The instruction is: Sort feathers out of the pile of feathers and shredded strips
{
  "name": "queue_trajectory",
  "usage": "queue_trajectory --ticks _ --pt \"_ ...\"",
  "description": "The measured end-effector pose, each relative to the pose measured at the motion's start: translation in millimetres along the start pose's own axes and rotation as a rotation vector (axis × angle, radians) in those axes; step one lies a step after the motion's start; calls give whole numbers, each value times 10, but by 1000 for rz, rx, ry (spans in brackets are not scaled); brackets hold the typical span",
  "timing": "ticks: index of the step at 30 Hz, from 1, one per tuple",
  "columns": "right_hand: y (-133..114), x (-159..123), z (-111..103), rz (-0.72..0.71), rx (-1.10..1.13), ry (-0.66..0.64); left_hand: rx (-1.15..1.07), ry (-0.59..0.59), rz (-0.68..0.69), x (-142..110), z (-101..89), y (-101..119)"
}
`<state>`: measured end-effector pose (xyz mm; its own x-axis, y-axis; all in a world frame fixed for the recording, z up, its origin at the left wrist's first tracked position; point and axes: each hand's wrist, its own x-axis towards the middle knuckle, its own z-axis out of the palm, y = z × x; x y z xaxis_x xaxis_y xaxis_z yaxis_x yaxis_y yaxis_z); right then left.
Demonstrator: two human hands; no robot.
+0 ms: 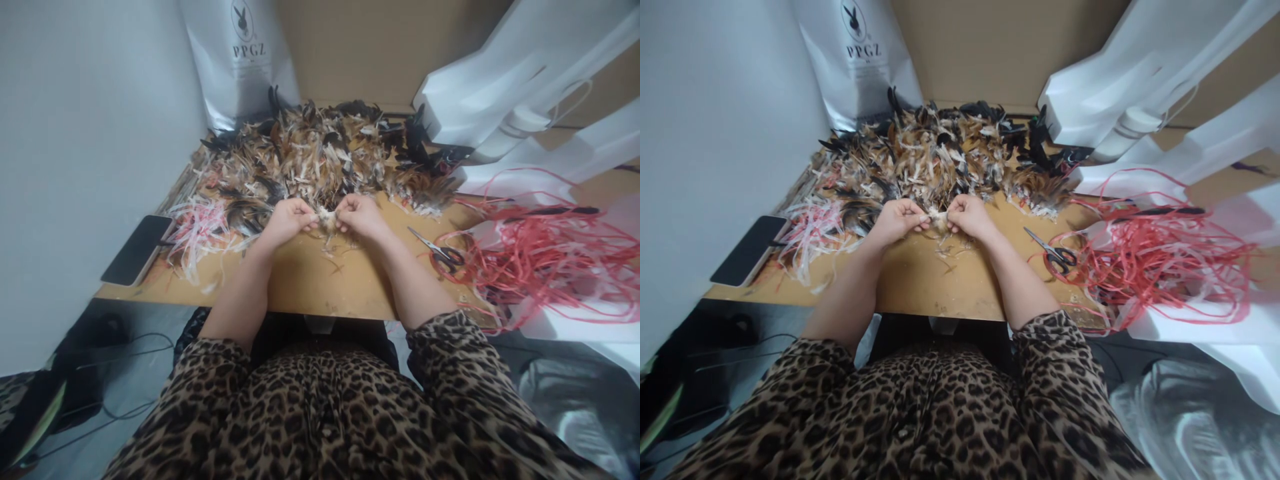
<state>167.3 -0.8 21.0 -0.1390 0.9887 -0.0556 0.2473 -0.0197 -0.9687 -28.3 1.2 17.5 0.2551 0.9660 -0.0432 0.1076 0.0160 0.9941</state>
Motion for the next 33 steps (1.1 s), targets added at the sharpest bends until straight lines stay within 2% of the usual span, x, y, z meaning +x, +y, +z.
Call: queue_trajectory --ticks 9,14,18,21,24,28,30,33 --pt "-38 -31 20 -51 176 44 -108 -43 15 -17 -29 12" --pt "-23 -34 76 -255 239 66 -218 -140 -50 -18 -17 -41" --pt "19 -22 98 -444 82 139 -349 -153 -117 -8 -14 -44" --pt "61 -12 101 -509 -103 219 -421 -154 -131 7 -12 -37" --pt "90 -20 121 -544 -220 219 -412 -165 -131 12 16 -47" --pt "106 -38 178 -544 -244 175 -323 -138 -133 13 79 -92" --pt "108 -30 199 -516 -164 190 -297 -120 -134 22 95 -118" --pt "98 6 195 -439 72 272 -306 -100 -130 41 89 -139"
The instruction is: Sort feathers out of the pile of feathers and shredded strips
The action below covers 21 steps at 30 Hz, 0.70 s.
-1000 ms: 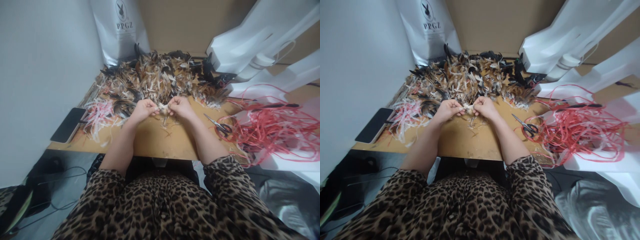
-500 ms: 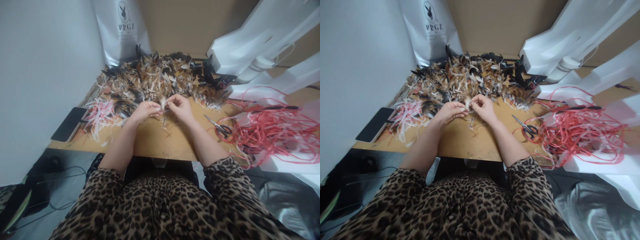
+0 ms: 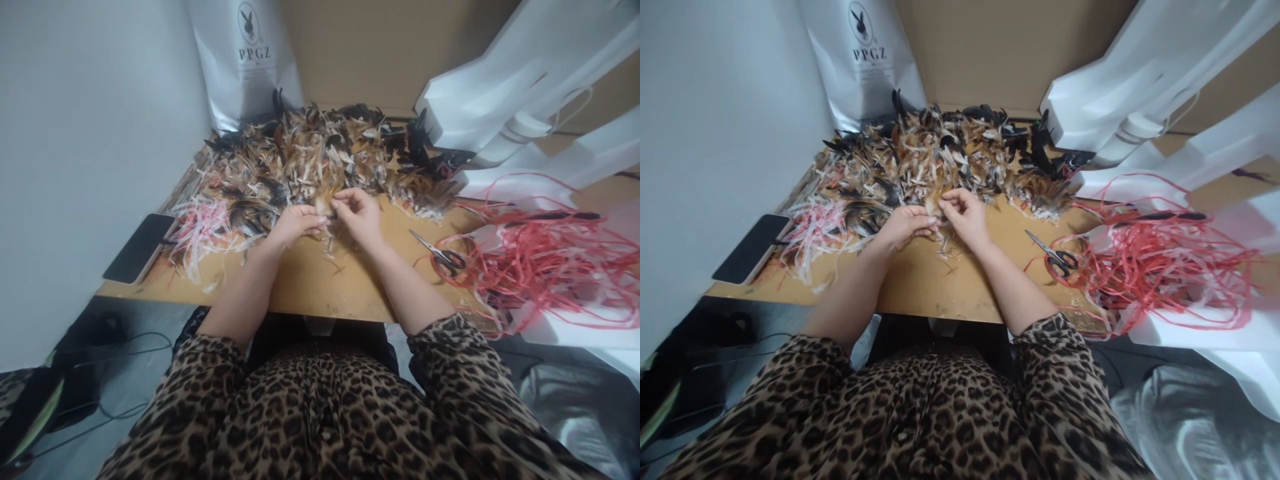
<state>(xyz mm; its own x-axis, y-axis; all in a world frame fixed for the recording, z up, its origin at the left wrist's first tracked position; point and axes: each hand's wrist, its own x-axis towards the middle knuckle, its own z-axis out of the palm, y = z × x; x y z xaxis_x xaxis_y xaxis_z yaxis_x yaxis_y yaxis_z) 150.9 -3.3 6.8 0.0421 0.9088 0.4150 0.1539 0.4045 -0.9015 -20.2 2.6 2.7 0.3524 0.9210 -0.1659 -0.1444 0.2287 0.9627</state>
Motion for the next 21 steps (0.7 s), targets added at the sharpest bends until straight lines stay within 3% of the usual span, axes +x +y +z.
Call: queue_trajectory --ticks 3,8,21 --pt "-9 38 -14 129 119 36 -50 28 -8 9 -13 6" --pt "-32 11 12 326 159 -162 -59 61 -8 23 7 -28" --pt "-32 12 21 371 216 -163 132 154 195 41 34 -48"
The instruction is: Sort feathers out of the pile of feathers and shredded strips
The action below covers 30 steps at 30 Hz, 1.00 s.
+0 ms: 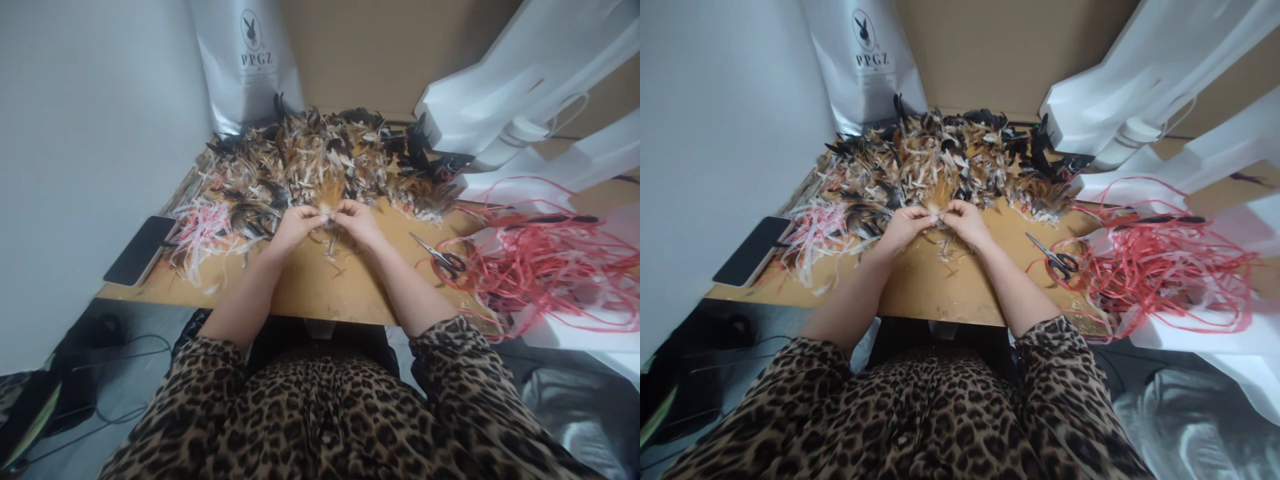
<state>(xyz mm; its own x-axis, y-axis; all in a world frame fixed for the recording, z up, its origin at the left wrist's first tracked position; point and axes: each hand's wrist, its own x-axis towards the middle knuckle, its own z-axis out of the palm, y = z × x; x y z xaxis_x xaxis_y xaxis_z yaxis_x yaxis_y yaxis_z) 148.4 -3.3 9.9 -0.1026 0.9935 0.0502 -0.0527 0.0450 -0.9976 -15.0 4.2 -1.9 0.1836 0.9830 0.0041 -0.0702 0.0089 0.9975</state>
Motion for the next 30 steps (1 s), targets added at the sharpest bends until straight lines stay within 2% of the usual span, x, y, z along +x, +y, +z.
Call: queue_trajectory --ticks 4,9,13,18,26,30 --pt "-21 -8 17 0 29 -15 40 -7 24 -13 -5 7" --pt "-23 -16 13 3 88 -26 -9 -14 -12 -29 15 43" --pt "13 7 -33 -2 41 -44 -9 16 -11 -42 26 87" --pt "44 22 -38 -9 37 -74 32 -2 -14 -65 41 120" --pt "31 10 15 26 73 -79 -134 -5 -146 -70 110 113" --pt "52 14 17 33 86 -57 -152 9 -159 -65 113 113"
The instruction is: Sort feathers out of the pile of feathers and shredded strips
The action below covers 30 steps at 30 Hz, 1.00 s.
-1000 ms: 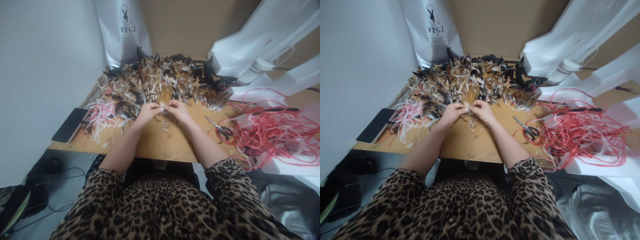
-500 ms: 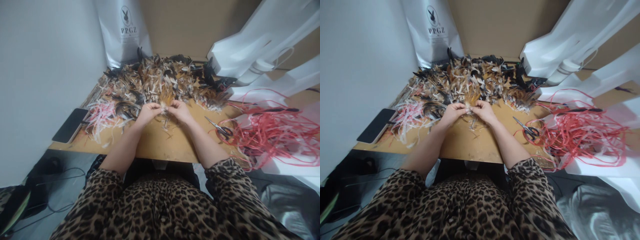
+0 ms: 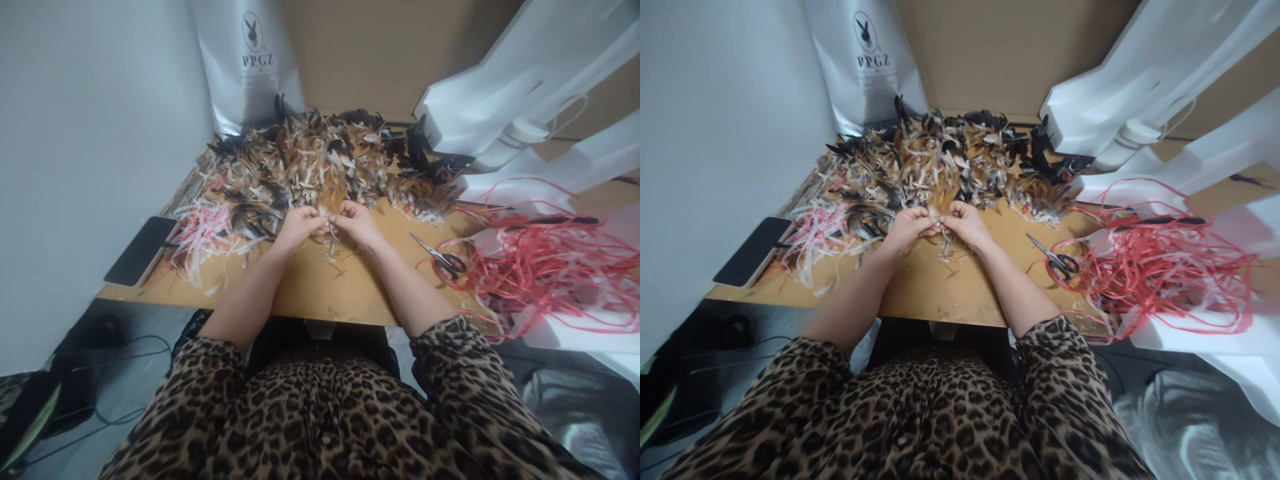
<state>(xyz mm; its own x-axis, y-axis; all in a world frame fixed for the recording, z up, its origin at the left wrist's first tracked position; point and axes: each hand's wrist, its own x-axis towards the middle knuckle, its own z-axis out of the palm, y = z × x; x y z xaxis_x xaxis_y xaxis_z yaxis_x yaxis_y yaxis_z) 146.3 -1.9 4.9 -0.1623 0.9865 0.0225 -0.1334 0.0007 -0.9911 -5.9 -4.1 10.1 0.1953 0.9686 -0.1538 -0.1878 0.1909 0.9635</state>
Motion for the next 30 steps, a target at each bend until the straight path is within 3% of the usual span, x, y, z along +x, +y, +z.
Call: queue_trajectory --ticks 8,21,30 --pt "29 17 -40 1 -76 -4 41 21 40 4 2 -10" --pt "10 12 9 10 19 2 -127 7 -99 27 -9 -13" --pt "64 42 -27 -18 31 11 -145 -39 -73 9 -18 2"
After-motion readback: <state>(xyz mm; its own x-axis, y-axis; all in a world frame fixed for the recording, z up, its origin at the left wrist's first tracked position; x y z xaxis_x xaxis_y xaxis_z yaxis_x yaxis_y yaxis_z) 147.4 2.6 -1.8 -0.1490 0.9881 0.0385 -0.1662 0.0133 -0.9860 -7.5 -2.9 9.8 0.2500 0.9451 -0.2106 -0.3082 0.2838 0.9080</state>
